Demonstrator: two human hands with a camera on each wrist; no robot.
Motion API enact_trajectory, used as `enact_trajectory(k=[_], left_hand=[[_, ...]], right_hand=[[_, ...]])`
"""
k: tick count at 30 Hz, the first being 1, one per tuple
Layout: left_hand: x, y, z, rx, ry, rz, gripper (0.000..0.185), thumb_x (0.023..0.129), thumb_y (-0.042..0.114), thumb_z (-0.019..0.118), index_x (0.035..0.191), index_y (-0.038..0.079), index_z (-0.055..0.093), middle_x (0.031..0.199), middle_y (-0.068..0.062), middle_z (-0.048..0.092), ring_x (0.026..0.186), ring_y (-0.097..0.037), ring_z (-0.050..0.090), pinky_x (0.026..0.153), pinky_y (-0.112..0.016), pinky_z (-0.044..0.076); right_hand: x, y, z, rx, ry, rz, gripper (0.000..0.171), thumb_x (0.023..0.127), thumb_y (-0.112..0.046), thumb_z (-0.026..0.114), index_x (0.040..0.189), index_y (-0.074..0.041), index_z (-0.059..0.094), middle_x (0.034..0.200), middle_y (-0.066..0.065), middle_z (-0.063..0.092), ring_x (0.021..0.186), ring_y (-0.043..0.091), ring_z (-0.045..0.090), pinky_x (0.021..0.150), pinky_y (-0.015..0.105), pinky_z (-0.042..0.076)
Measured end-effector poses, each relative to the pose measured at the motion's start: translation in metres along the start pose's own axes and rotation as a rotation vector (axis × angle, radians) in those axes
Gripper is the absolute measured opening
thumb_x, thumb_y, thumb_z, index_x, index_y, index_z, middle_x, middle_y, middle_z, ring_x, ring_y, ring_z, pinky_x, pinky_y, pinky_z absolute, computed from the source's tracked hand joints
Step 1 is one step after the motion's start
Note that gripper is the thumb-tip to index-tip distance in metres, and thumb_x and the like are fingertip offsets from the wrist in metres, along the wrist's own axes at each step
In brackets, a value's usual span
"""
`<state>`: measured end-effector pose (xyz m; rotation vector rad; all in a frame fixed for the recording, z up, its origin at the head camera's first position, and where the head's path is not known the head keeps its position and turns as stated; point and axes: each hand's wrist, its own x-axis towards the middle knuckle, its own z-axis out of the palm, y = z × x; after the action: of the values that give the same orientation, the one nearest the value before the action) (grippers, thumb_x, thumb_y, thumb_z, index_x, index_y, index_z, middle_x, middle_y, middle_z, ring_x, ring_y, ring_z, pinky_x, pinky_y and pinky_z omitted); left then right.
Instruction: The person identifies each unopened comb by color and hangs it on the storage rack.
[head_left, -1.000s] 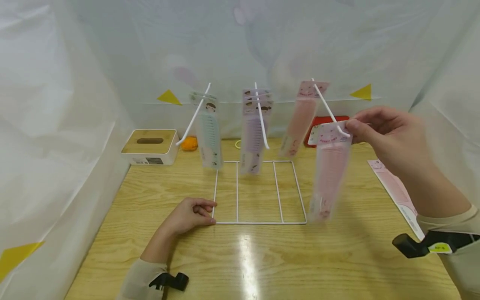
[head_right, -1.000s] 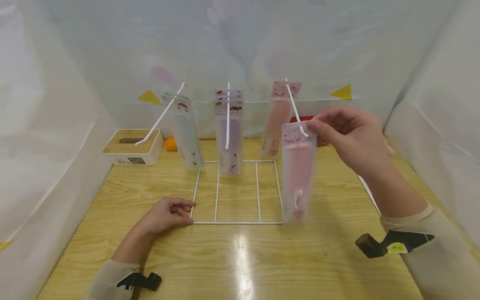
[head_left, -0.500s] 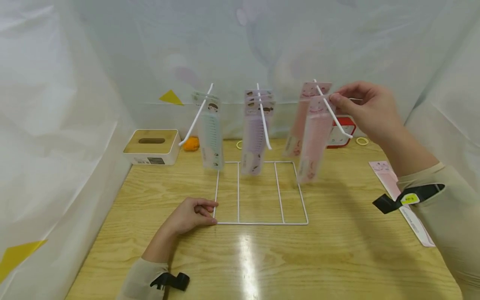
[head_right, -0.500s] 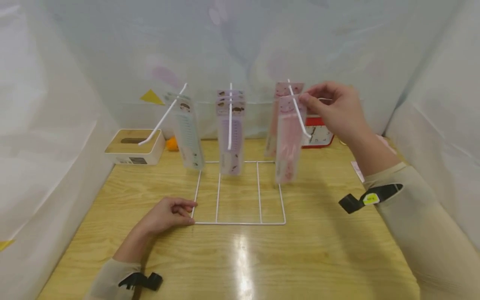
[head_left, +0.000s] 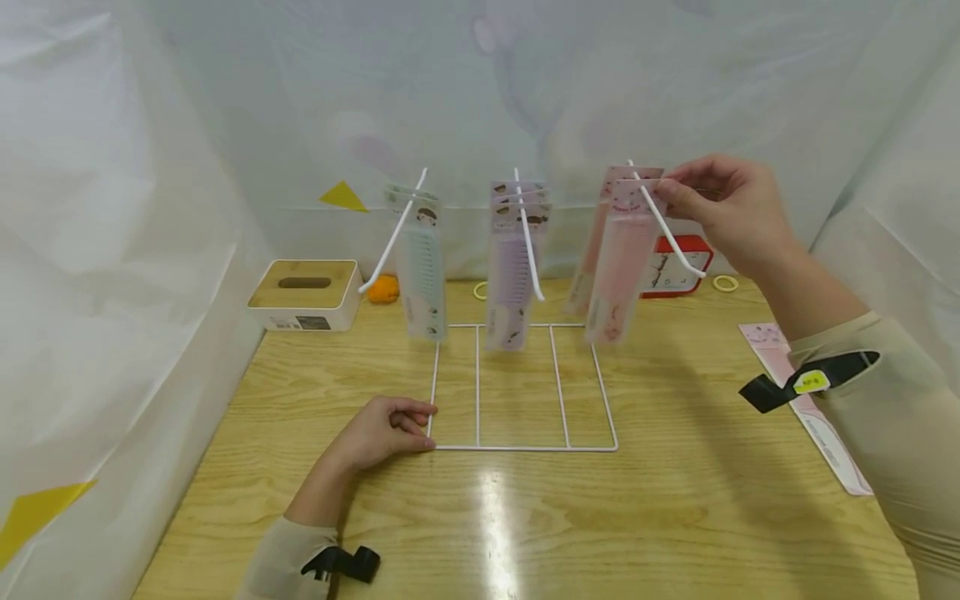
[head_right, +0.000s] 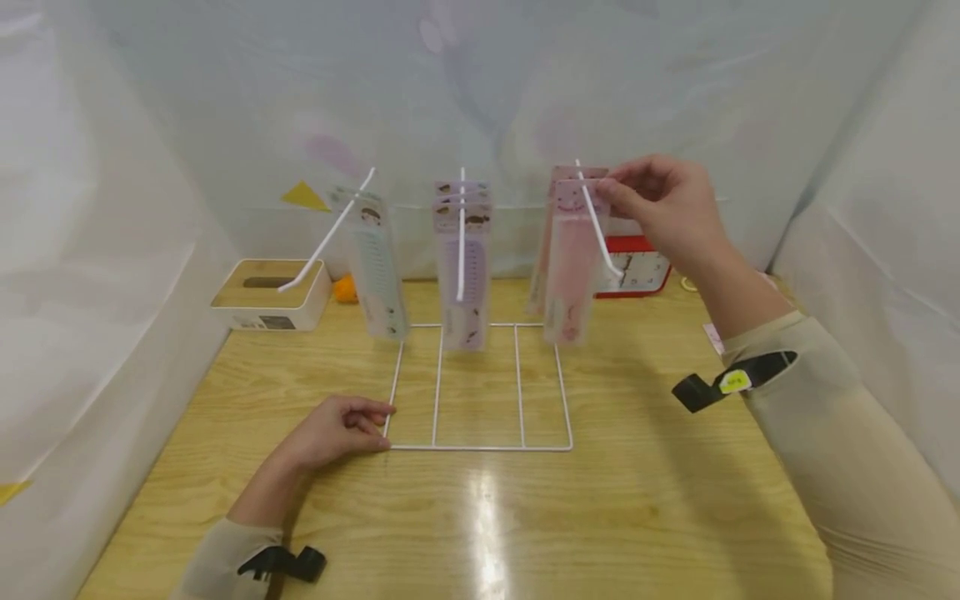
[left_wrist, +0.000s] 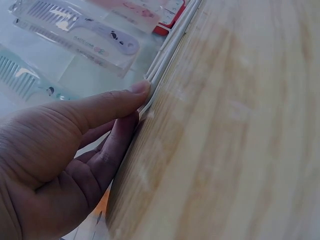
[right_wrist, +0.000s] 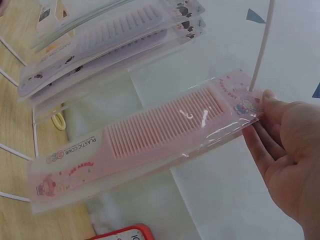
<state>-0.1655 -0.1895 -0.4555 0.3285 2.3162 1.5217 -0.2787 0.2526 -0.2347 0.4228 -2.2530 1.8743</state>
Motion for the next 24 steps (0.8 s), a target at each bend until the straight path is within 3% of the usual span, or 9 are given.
enact_trajectory(k=[3, 6, 10, 16, 24], left_hand=[[0.000, 0.000, 0.000, -0.007, 0.000, -0.004, 0.048, 0.081, 0.010, 0.083, 0.124, -0.003, 0.067, 0.105, -0.017, 0.070, 0.086, -0.015, 0.065, 0.072, -0.020, 0.054], [0.000, 0.000, 0.001, -0.009, 0.003, -0.008, 0.048, 0.080, 0.009, 0.083, 0.124, -0.003, 0.067, 0.105, -0.017, 0.070, 0.085, -0.015, 0.066, 0.071, -0.020, 0.054], [0.001, 0.000, 0.001, -0.009, -0.001, -0.005, 0.048, 0.081, 0.010, 0.083, 0.124, -0.003, 0.067, 0.106, -0.018, 0.070, 0.086, -0.016, 0.066, 0.072, -0.020, 0.054], [0.000, 0.001, 0.001, -0.015, -0.003, 0.002, 0.047, 0.082, 0.010, 0.082, 0.125, -0.003, 0.066, 0.109, -0.018, 0.070, 0.087, -0.016, 0.066, 0.072, -0.020, 0.055], [-0.001, 0.003, 0.001, -0.018, -0.007, -0.001, 0.047, 0.082, 0.009, 0.082, 0.124, -0.004, 0.066, 0.107, -0.017, 0.071, 0.086, -0.016, 0.066, 0.072, -0.021, 0.055]], right_hand=[[-0.003, 0.000, -0.004, 0.082, -0.003, -0.013, 0.025, 0.087, -0.011, 0.076, 0.106, 0.003, 0.069, 0.096, 0.002, 0.074, 0.084, 0.011, 0.073, 0.074, 0.019, 0.057], [-0.008, 0.003, -0.012, 0.053, 0.018, -0.008, 0.026, 0.087, -0.012, 0.077, 0.108, 0.001, 0.070, 0.095, 0.000, 0.075, 0.083, 0.010, 0.073, 0.074, 0.018, 0.057], [-0.018, 0.014, -0.029, -0.090, 0.034, 0.046, 0.027, 0.089, -0.015, 0.076, 0.112, -0.004, 0.070, 0.093, -0.007, 0.076, 0.083, 0.006, 0.073, 0.077, 0.012, 0.054], [-0.037, 0.049, -0.056, -0.270, 0.032, 0.138, 0.022, 0.091, -0.018, 0.075, 0.112, -0.013, 0.072, 0.088, -0.021, 0.074, 0.082, -0.004, 0.070, 0.070, 0.009, 0.051], [-0.064, 0.108, -0.095, -0.413, 0.002, 0.155, 0.033, 0.092, -0.018, 0.073, 0.122, -0.007, 0.068, 0.095, -0.031, 0.070, 0.085, -0.011, 0.067, 0.070, 0.007, 0.051]])
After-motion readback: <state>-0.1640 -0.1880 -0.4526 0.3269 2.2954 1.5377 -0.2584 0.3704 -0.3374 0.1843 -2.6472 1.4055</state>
